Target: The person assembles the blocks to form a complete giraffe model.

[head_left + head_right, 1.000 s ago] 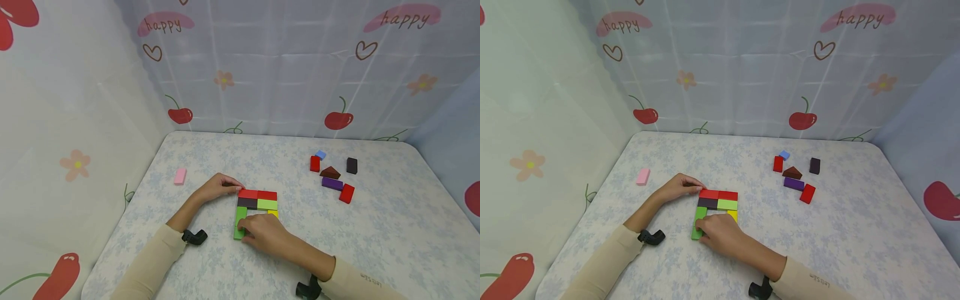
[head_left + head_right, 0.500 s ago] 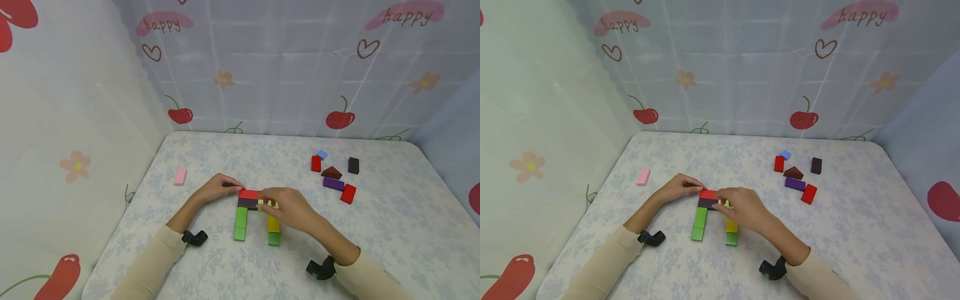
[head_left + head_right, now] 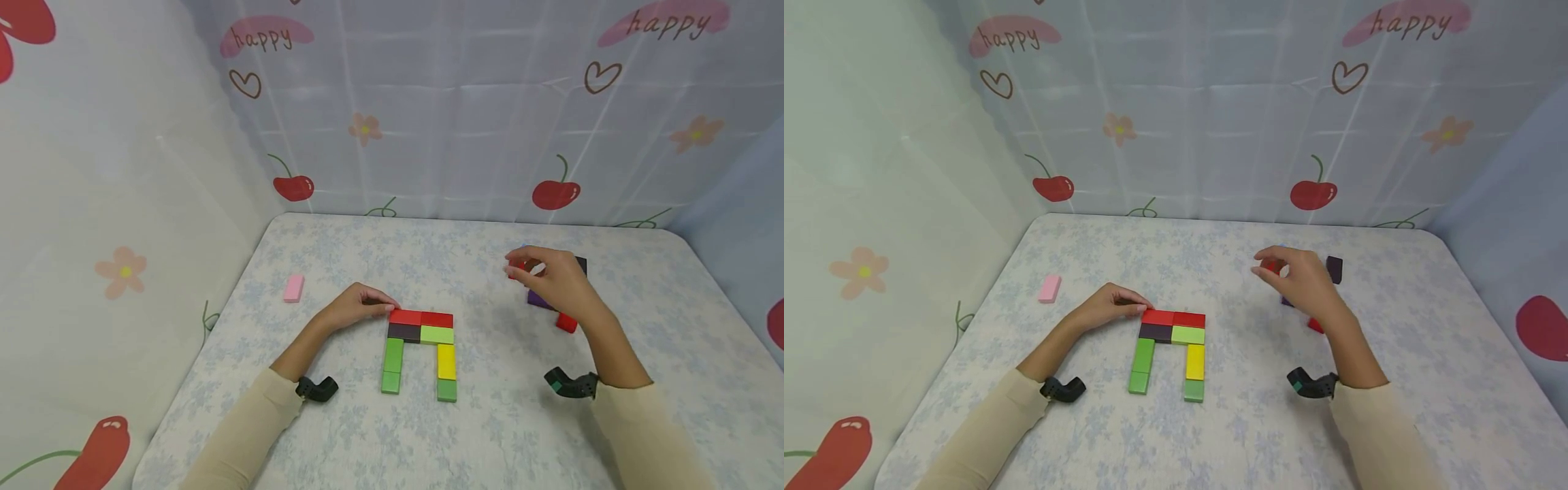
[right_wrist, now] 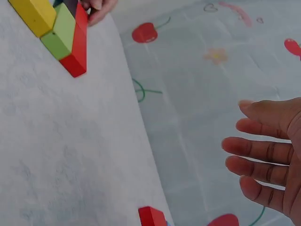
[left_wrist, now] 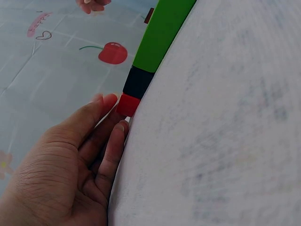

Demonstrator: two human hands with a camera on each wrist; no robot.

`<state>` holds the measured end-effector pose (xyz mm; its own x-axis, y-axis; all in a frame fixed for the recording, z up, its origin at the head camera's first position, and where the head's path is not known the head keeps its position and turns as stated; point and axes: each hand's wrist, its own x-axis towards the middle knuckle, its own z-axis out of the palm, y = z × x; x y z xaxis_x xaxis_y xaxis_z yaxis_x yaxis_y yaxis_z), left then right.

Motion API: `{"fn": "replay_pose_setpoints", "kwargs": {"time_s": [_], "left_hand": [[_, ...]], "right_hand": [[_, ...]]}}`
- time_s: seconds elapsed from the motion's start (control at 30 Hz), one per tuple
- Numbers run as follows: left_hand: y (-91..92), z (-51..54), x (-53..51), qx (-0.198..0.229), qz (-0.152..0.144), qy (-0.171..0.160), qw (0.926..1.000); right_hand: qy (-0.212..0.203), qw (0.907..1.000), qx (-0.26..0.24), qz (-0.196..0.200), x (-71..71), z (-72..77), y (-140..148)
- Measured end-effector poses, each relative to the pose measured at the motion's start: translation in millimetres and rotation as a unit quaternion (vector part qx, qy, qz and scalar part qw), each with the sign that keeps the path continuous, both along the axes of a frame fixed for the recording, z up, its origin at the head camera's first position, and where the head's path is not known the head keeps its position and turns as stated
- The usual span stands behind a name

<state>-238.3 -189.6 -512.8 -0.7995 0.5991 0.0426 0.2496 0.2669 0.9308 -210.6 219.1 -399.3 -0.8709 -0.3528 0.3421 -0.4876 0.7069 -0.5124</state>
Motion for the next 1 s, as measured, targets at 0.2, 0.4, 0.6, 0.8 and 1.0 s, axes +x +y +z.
{"fn": "replay_pose_setpoints", "kwargs": {"time_s": [0.2,0.4,0.6,0.8,1.0], "left_hand": [[1.3,0.2,-0.2,0.001,0.002,-0.003,1.0],[1.0,0.0,0.8,-0.004,0.007,-0.005,0.9999],[1.2,0.9,1.5,-0.012,0.013,-0.005,0.9998],[1.6,0.0,0.6,-0.012,0.013,-0.005,0.9998],[1.1,-0.8,0.9,-0.005,0.007,-0.006,0.9999]], "right_hand": [[-0.063,0.9972,0.027,-0.031,-10.1,-0.8,40.9],[-0.171,0.9831,0.062,-0.022,-15.9,-8.3,69.2],[-0.241,0.9653,0.1,-0.014,-20.0,-16.9,81.0],[-0.252,0.9591,0.129,-0.007,-23.6,-25.0,75.6],[-0.253,0.953,0.165,-0.02,-22.3,-25.4,68.7]]}}
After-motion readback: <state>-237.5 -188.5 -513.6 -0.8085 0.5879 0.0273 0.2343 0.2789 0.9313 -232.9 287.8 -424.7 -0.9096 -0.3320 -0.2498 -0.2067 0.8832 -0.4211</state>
